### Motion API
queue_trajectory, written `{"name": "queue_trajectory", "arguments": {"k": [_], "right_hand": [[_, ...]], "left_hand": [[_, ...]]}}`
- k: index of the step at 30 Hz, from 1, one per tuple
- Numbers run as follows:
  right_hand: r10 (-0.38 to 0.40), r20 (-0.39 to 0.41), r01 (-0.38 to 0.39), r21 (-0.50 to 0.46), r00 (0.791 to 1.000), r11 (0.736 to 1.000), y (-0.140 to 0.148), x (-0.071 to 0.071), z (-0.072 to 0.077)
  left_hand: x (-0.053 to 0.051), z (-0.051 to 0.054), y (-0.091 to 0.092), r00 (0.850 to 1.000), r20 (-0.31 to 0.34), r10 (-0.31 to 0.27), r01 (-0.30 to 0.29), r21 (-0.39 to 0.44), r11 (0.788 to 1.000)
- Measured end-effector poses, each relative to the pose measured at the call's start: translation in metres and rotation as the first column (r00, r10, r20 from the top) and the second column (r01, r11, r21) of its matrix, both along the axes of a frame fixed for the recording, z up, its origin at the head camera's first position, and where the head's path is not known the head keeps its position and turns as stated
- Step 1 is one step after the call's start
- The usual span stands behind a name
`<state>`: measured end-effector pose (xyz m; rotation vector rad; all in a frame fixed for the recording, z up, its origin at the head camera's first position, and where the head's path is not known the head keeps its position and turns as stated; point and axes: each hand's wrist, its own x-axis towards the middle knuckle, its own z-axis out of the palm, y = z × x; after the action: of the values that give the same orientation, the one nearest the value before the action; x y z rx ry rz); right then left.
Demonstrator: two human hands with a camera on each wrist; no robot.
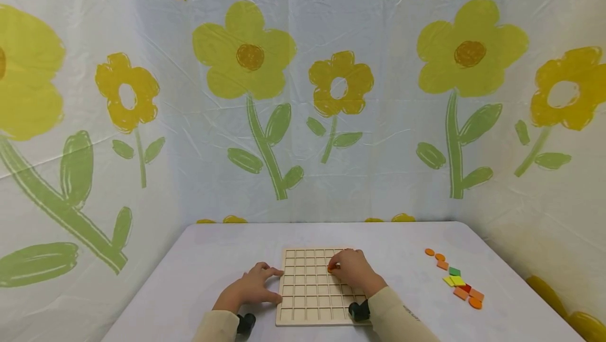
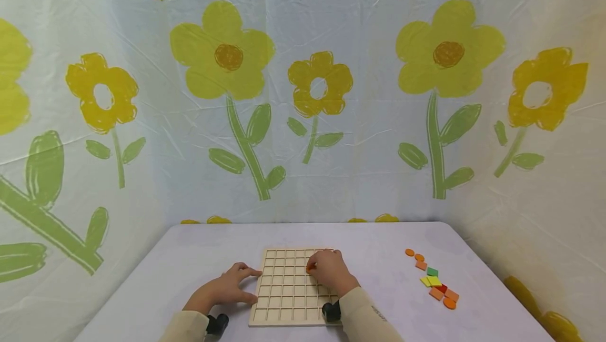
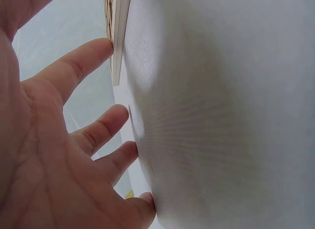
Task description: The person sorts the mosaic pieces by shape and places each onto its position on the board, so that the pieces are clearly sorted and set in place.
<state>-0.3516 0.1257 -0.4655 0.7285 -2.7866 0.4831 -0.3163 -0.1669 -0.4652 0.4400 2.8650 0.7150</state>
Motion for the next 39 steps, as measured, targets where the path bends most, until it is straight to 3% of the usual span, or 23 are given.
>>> {"name": "queue_trajectory", "arguments": {"k": [14,23,27,39], "right_hand": [[-0.002,-0.014,0.002,-0.003,1.0,1.0,0.003,-0.003,0.002],[-0.042,0.062,0.044,-0.015,0.997,0.999,0.013,-0.001,0.009],[-0.052,0.054,0.053,-0.022,0.997,0.998,0.022,-0.001,0.009],[-0.21,0.165,0.219,-0.038,0.964,0.975,0.052,-0.001,0.012]], "left_hand": [[-0.002,0.004,0.001,1.0,0.0,0.01,-0.01,-0.026,1.0],[-0.002,0.003,-0.001,1.0,0.008,-0.004,0.004,-0.009,1.0],[-0.003,0.002,-0.002,1.0,0.01,-0.005,0.006,-0.015,1.0],[-0.003,-0.003,-0.001,1.0,0.026,0.009,-0.009,-0.012,1.0]]}}
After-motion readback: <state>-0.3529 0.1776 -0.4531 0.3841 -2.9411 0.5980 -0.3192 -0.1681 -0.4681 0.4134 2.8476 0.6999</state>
